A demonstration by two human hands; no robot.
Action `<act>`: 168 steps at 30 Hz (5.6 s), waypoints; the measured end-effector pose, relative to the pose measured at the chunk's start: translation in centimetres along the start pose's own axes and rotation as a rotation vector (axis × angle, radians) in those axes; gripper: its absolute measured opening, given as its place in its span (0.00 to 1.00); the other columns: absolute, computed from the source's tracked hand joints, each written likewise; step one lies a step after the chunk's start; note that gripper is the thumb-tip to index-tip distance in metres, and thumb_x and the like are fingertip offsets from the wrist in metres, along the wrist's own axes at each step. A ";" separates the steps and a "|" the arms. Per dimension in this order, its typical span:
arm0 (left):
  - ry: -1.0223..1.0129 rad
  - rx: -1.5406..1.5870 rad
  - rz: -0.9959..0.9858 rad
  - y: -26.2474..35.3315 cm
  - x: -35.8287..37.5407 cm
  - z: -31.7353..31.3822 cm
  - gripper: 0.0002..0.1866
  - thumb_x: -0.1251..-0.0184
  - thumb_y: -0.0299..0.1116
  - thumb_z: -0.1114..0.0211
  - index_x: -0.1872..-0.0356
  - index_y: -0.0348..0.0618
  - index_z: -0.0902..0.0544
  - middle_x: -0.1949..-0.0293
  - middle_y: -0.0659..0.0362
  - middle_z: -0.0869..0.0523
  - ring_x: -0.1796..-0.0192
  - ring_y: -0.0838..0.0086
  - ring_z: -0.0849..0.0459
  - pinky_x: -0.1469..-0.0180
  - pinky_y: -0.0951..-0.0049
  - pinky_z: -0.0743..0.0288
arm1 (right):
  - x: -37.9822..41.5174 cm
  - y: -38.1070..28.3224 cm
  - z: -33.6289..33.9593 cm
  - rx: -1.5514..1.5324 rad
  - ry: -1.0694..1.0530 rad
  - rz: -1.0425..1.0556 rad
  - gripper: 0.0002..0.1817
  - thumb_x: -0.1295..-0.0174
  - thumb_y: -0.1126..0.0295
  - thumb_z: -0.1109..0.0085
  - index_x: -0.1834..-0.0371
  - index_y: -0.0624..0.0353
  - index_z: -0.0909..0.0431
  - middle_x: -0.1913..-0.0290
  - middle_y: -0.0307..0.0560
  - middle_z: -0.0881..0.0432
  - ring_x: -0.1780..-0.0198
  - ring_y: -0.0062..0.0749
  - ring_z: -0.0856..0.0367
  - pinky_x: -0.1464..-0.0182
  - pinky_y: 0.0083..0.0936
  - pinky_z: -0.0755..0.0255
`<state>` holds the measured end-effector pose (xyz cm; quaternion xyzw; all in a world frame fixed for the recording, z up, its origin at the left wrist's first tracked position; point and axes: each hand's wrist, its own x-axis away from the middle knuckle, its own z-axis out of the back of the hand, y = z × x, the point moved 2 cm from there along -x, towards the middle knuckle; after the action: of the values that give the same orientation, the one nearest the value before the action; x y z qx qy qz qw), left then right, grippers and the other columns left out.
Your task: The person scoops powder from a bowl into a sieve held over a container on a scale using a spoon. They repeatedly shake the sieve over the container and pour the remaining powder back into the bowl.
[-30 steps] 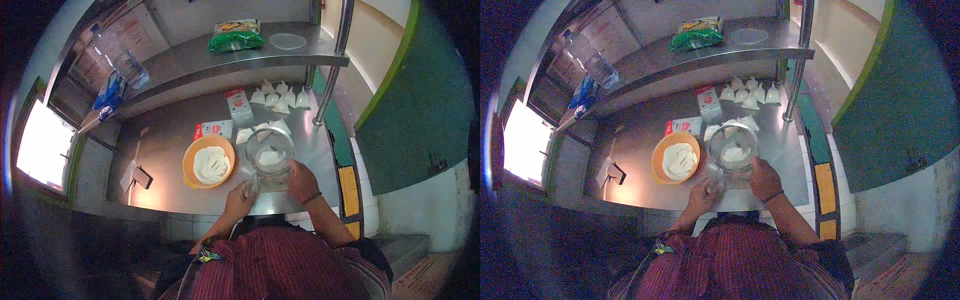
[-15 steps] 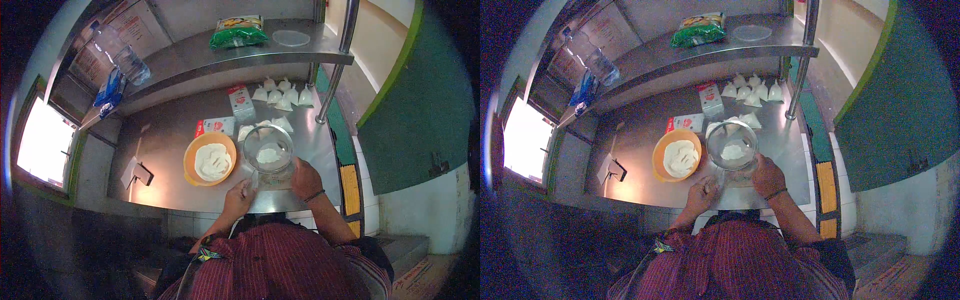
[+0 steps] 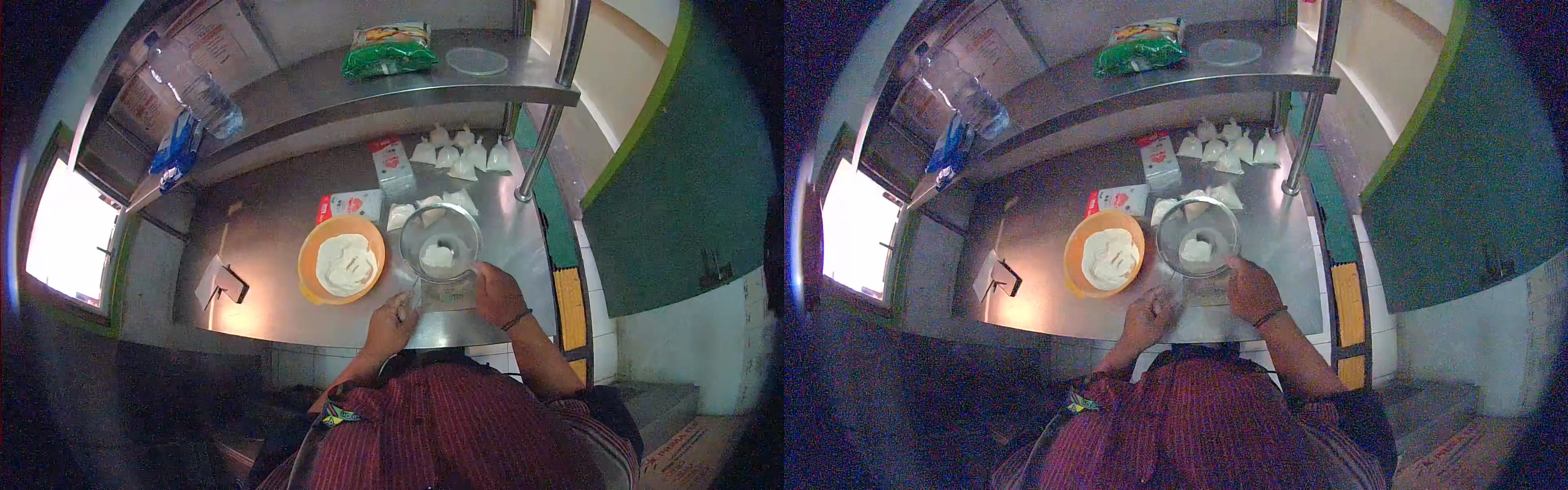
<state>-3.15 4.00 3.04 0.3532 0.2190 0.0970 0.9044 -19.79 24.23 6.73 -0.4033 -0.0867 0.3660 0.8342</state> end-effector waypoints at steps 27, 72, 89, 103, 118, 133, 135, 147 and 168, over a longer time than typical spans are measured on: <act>-0.136 0.062 0.225 0.3 -0.3 0.4 0.25 0.32 0.41 0.29 0.41 0.33 0.18 0.72 0.51 0.16 0.73 0.66 0.19 0.65 0.64 0.22 | 1.8 -1.6 -0.9 0.072 -0.029 0.035 0.20 0.29 0.73 0.53 0.35 0.63 0.28 0.48 0.65 0.18 0.47 0.61 0.17 0.43 0.50 0.23; -0.131 0.025 0.226 0.6 -0.1 0.9 0.24 0.33 0.40 0.30 0.41 0.35 0.18 0.77 0.51 0.19 0.75 0.64 0.19 0.66 0.62 0.23 | 1.4 -0.7 -1.3 0.107 -0.037 -0.042 0.18 0.28 0.73 0.53 0.38 0.63 0.25 0.46 0.64 0.17 0.43 0.57 0.18 0.40 0.47 0.23; -0.085 0.024 0.165 0.9 -0.3 0.8 0.22 0.33 0.39 0.28 0.44 0.35 0.17 0.78 0.54 0.20 0.77 0.69 0.21 0.69 0.65 0.24 | 1.1 0.3 -0.8 0.103 0.009 -0.024 0.19 0.27 0.72 0.55 0.36 0.61 0.27 0.44 0.64 0.18 0.42 0.59 0.19 0.40 0.48 0.24; -0.107 0.038 0.195 1.0 -0.1 0.9 0.23 0.33 0.39 0.28 0.42 0.36 0.17 0.79 0.54 0.21 0.78 0.69 0.24 0.70 0.65 0.25 | 0.6 0.2 0.3 0.125 0.049 -0.086 0.17 0.28 0.71 0.52 0.38 0.61 0.25 0.44 0.63 0.17 0.42 0.57 0.18 0.39 0.46 0.23; -0.146 0.043 0.247 0.6 0.0 0.5 0.24 0.33 0.39 0.29 0.41 0.36 0.18 0.79 0.54 0.20 0.78 0.70 0.22 0.70 0.64 0.25 | 0.9 0.1 -0.2 0.068 0.084 -0.034 0.17 0.24 0.68 0.55 0.39 0.64 0.25 0.47 0.66 0.17 0.44 0.62 0.18 0.40 0.49 0.25; -0.103 0.048 0.214 1.3 -0.1 0.1 0.21 0.34 0.37 0.28 0.43 0.38 0.17 0.79 0.55 0.20 0.79 0.69 0.23 0.70 0.65 0.25 | -0.6 0.4 0.5 0.075 0.131 0.017 0.16 0.29 0.71 0.52 0.41 0.62 0.24 0.46 0.64 0.16 0.44 0.59 0.17 0.40 0.47 0.23; -0.121 0.057 0.236 1.1 -0.1 -0.3 0.21 0.34 0.37 0.28 0.44 0.39 0.17 0.79 0.56 0.20 0.79 0.69 0.23 0.70 0.65 0.25 | -1.0 0.7 0.5 0.062 0.180 0.023 0.16 0.27 0.70 0.53 0.41 0.63 0.23 0.46 0.64 0.16 0.44 0.59 0.17 0.39 0.47 0.24; -0.156 0.026 0.276 1.8 -0.1 0.3 0.22 0.33 0.39 0.29 0.43 0.36 0.17 0.56 0.42 0.11 0.62 0.56 0.10 0.54 0.62 0.17 | -0.8 -0.4 0.3 0.101 0.166 0.078 0.15 0.34 0.69 0.47 0.47 0.59 0.20 0.54 0.59 0.14 0.51 0.58 0.16 0.46 0.49 0.21; -0.259 0.036 0.138 -4.3 -0.5 2.1 0.23 0.31 0.43 0.31 0.42 0.36 0.18 0.53 0.41 0.12 0.58 0.48 0.13 0.51 0.51 0.20 | 0.7 -5.1 -3.1 0.506 -0.109 -0.137 0.26 0.38 0.74 0.46 0.33 0.49 0.26 0.50 0.53 0.19 0.52 0.54 0.16 0.52 0.46 0.20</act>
<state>-2.50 -0.59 1.65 0.3933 0.0774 0.1088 0.9097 -15.17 20.71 8.37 -0.1549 -0.0645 0.3398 0.9254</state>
